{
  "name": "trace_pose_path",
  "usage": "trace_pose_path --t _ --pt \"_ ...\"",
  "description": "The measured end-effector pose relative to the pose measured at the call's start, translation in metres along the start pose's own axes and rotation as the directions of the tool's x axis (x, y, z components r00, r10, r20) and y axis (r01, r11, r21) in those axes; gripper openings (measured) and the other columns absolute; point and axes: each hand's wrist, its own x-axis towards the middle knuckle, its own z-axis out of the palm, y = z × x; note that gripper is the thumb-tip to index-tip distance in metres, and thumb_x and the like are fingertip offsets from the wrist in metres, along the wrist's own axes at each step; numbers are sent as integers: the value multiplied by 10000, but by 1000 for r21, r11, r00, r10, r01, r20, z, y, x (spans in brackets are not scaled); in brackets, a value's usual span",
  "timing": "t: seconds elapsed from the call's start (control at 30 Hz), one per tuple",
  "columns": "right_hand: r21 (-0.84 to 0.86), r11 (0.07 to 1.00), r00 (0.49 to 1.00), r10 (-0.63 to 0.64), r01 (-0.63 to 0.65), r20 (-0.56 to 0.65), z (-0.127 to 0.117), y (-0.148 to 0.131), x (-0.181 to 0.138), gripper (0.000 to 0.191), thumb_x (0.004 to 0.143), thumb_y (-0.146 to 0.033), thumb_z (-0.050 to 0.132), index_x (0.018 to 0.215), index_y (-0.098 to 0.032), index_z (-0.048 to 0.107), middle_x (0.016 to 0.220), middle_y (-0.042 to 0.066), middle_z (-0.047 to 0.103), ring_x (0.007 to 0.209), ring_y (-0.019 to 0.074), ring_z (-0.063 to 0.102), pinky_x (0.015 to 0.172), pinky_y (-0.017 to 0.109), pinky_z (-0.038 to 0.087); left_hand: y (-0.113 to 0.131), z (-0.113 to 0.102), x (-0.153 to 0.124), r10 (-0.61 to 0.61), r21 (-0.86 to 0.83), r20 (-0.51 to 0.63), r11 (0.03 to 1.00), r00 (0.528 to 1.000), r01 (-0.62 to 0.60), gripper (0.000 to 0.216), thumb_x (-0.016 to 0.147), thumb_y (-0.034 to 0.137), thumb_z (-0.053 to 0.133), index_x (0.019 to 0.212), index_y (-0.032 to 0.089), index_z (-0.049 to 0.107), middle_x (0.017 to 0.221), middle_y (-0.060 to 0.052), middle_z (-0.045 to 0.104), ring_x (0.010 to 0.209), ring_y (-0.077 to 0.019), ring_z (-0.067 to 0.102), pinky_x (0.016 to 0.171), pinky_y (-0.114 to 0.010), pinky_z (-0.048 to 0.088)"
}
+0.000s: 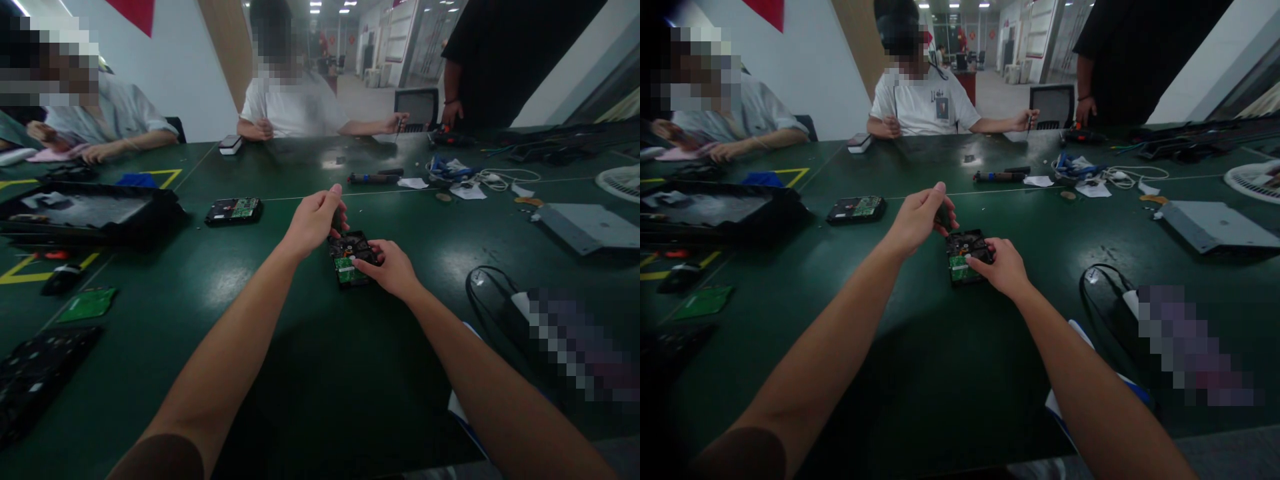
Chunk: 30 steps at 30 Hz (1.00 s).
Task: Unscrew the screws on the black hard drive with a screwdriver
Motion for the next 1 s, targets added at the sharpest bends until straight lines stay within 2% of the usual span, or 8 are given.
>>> trace_pose_path --t 0.23,0.57,0.77,1.0 --pt "5 1000 1000 -2 2 -1 0 0 0 638 830 -604 819 1322 -215 704 1160 110 682 861 224 657 747 385 548 -6 0 3 19 10 7 1000 1000 -19 542 1016 691 553 818 193 634 756 -51 672 612 -140 693 500 -237 505" --pt "15 1000 1000 -4 4 -9 1 0 0 630 821 -603 823 1304 -216 707 1145 109 687 872 230 662 763 392 557 -5 0 2 31 58 30 998 999 -33 477 1062 596 523 829 193 629 765 -50 683 608 -122 685 488 -216 501" --pt "5 1000 1000 9 -10 8 0 0 0 644 825 -614 817 1317 -215 701 1167 111 688 856 222 655 749 387 553 -1 -1 1 47 71 102 996 994 -55 406 1089 496 497 854 190 622 761 -39 658 633 -128 703 487 -211 491" --pt "-6 1000 1000 -1 1 -1 1 1 0 640 829 -613 817 1320 -220 697 1165 113 689 845 224 655 731 387 557 3 -1 -2 55 100 138 993 989 -69 378 1077 461 493 841 197 625 772 -38 655 665 -136 697 516 -225 471"
